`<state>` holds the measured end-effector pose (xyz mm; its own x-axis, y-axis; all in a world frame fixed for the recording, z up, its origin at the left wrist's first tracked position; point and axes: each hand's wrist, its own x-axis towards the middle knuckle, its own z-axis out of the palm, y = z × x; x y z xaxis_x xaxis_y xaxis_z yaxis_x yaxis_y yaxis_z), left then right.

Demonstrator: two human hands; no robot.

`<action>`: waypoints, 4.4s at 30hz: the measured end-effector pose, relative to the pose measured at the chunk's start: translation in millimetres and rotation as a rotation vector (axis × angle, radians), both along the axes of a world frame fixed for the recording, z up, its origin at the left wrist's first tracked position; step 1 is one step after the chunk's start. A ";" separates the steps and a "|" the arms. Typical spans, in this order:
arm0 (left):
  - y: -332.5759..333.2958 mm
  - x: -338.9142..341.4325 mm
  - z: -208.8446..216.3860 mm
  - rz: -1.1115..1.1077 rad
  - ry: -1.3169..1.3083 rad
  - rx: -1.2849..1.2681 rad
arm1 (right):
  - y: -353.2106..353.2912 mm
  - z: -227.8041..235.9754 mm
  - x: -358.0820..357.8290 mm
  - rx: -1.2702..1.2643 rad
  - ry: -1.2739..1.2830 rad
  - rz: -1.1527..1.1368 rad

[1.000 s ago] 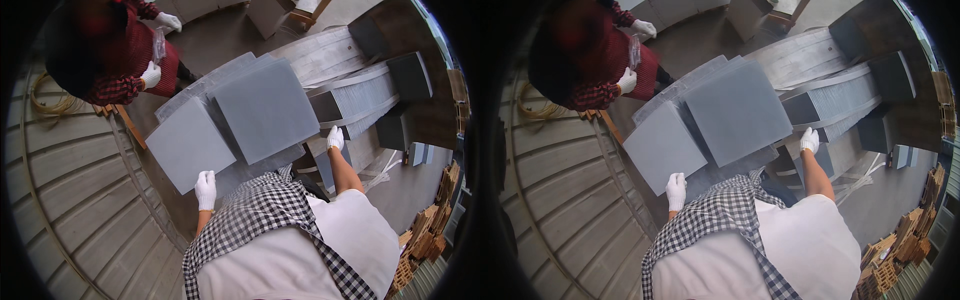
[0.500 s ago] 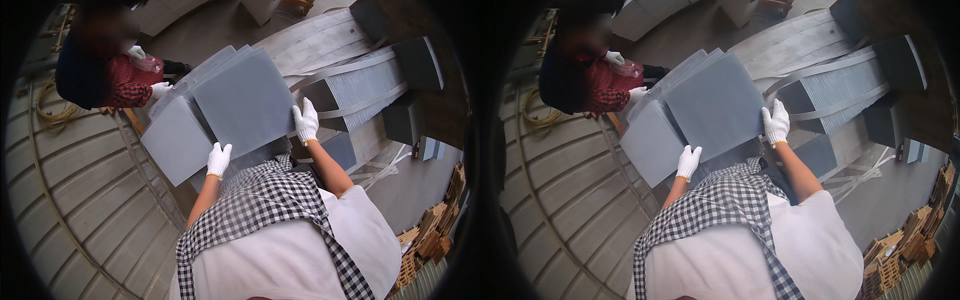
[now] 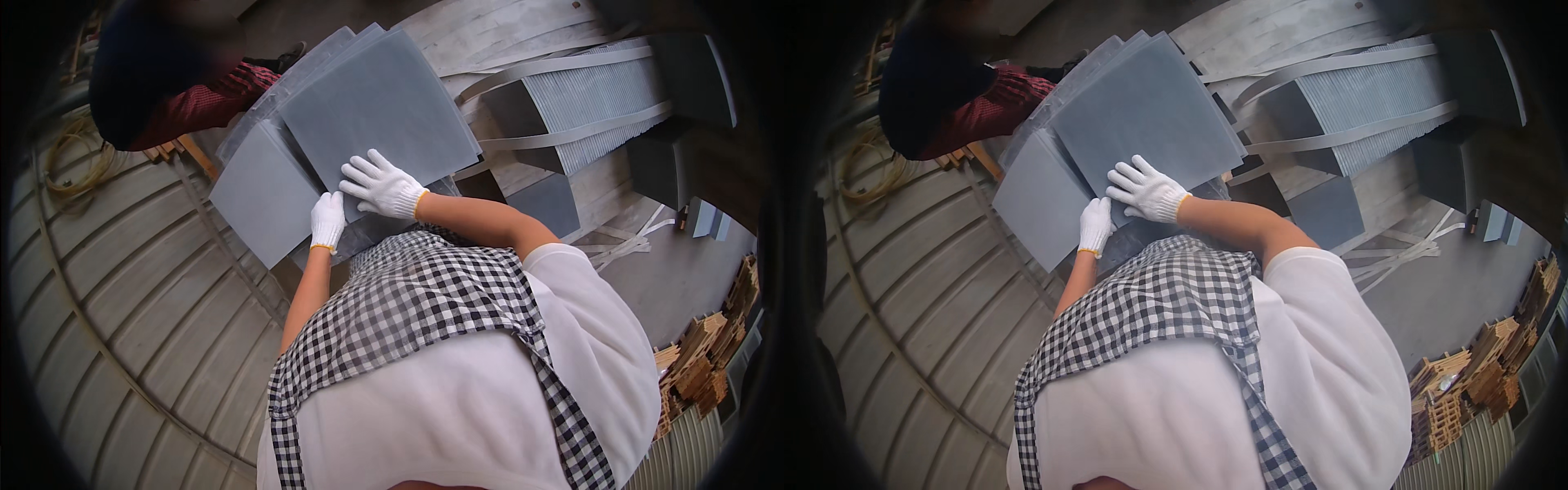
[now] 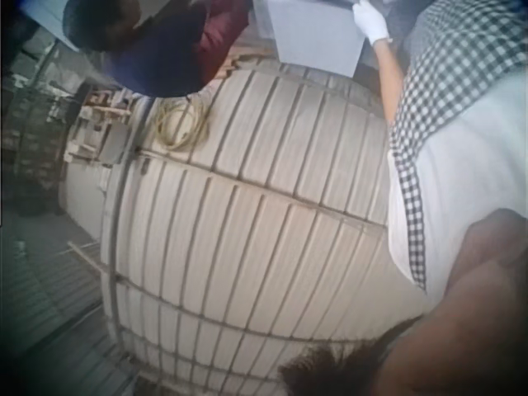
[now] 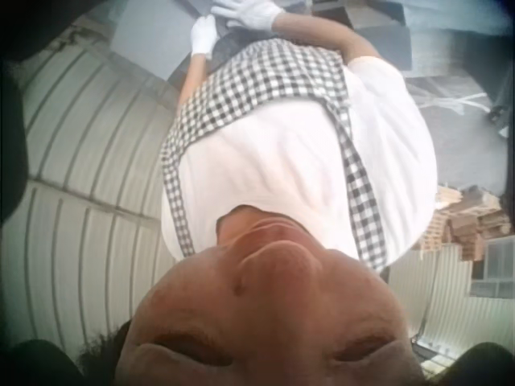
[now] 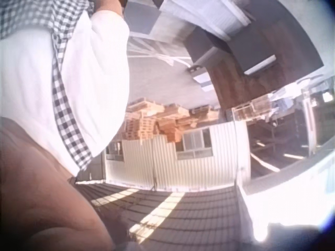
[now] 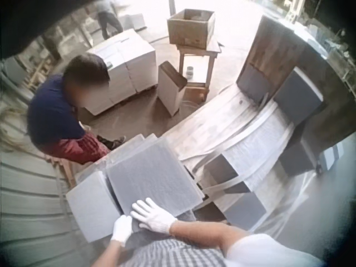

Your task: The person stacks white and gray rectangular panels on a wooden pallet in a warehouse. They pick up panels, align them, and place them in neat piles while a coworker assists by handing over additional panels.

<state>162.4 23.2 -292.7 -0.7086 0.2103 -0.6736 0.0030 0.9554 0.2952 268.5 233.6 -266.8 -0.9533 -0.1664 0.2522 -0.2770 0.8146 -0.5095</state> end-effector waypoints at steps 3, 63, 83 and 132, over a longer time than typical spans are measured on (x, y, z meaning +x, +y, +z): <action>0.5 4.7 4.8 0.059 0.025 0.079 | 7.8 -7.6 4.8 0.014 -0.029 -0.161; 19.8 40.3 43.1 0.195 -0.091 0.005 | 137.4 -35.2 58.4 -0.080 -0.366 -0.860; 23.4 33.1 42.6 0.149 -0.137 -0.007 | 136.8 -40.3 55.1 -0.072 -0.300 -0.876; 88.1 5.7 94.7 -0.337 0.372 -0.084 | 100.4 11.8 -66.1 0.196 -0.132 -0.488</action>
<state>168.1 111.3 -198.0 -0.8056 0.4248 -0.4129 0.4059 0.9035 0.1377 202.4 334.0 -255.0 -0.9531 0.2713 0.1339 0.2131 0.9160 -0.3398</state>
